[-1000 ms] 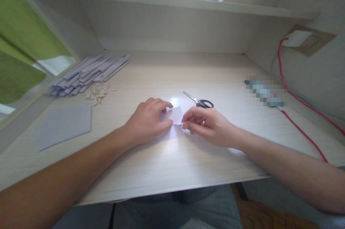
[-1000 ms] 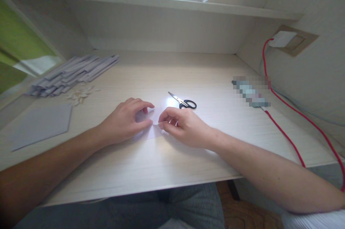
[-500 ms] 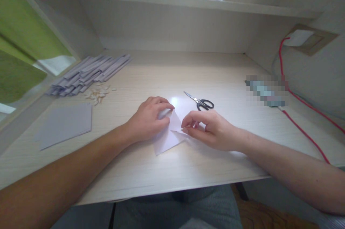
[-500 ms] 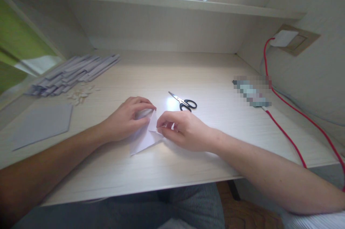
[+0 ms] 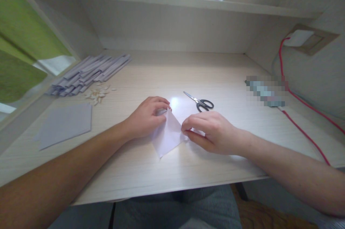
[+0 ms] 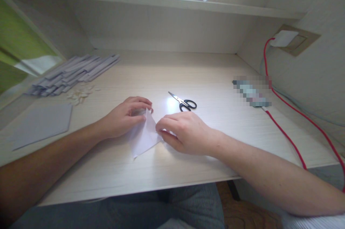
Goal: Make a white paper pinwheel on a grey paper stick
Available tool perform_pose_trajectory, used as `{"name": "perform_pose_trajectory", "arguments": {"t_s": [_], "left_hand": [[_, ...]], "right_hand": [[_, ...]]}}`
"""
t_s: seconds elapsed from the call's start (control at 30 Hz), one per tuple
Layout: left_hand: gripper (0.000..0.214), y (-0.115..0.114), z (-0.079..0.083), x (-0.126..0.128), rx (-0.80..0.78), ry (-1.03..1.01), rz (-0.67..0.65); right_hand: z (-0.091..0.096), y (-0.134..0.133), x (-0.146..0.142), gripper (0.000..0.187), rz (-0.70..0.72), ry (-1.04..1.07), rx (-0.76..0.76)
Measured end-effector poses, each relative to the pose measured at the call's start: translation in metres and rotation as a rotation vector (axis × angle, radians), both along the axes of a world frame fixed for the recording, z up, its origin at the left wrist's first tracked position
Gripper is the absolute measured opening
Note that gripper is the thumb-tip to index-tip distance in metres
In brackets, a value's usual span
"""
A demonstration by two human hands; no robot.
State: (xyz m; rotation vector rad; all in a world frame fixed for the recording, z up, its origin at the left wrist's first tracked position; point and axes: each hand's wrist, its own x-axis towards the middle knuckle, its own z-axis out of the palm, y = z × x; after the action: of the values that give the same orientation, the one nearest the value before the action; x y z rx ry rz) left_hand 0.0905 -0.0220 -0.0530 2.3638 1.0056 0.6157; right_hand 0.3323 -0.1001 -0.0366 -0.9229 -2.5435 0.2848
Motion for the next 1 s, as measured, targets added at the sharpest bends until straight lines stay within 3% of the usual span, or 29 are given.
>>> {"name": "perform_pose_trajectory", "arguments": {"t_s": [0.3, 0.37, 0.53, 0.6, 0.67, 0.83, 1.0], "left_hand": [[0.015, 0.001, 0.006, -0.001, 0.022, -0.026, 0.138], [0.013, -0.003, 0.007, 0.0, 0.076, -0.061, 0.146], [0.012, -0.015, 0.012, 0.002, 0.223, -0.163, 0.062], [0.011, -0.019, 0.015, 0.003, 0.234, -0.198, 0.046], [0.01, -0.022, 0.018, 0.004, 0.197, -0.225, 0.047], [0.011, -0.027, 0.025, 0.006, 0.031, -0.249, -0.046], [0.013, -0.031, 0.027, 0.008, -0.081, -0.262, -0.125]], "right_hand": [[0.0, -0.001, -0.002, 0.011, -0.061, 0.085, -0.107], [0.001, -0.001, -0.004, 0.01, -0.104, 0.153, -0.213], [0.005, 0.003, -0.009, 0.009, -0.283, 0.443, -0.694], [0.005, 0.004, -0.009, 0.009, -0.304, 0.552, -0.806], [0.005, 0.005, -0.009, 0.009, -0.306, 0.584, -0.771], [0.008, 0.0, -0.008, 0.007, -0.259, 0.491, -0.372], [0.009, -0.002, -0.009, 0.007, -0.25, 0.478, -0.368]]}}
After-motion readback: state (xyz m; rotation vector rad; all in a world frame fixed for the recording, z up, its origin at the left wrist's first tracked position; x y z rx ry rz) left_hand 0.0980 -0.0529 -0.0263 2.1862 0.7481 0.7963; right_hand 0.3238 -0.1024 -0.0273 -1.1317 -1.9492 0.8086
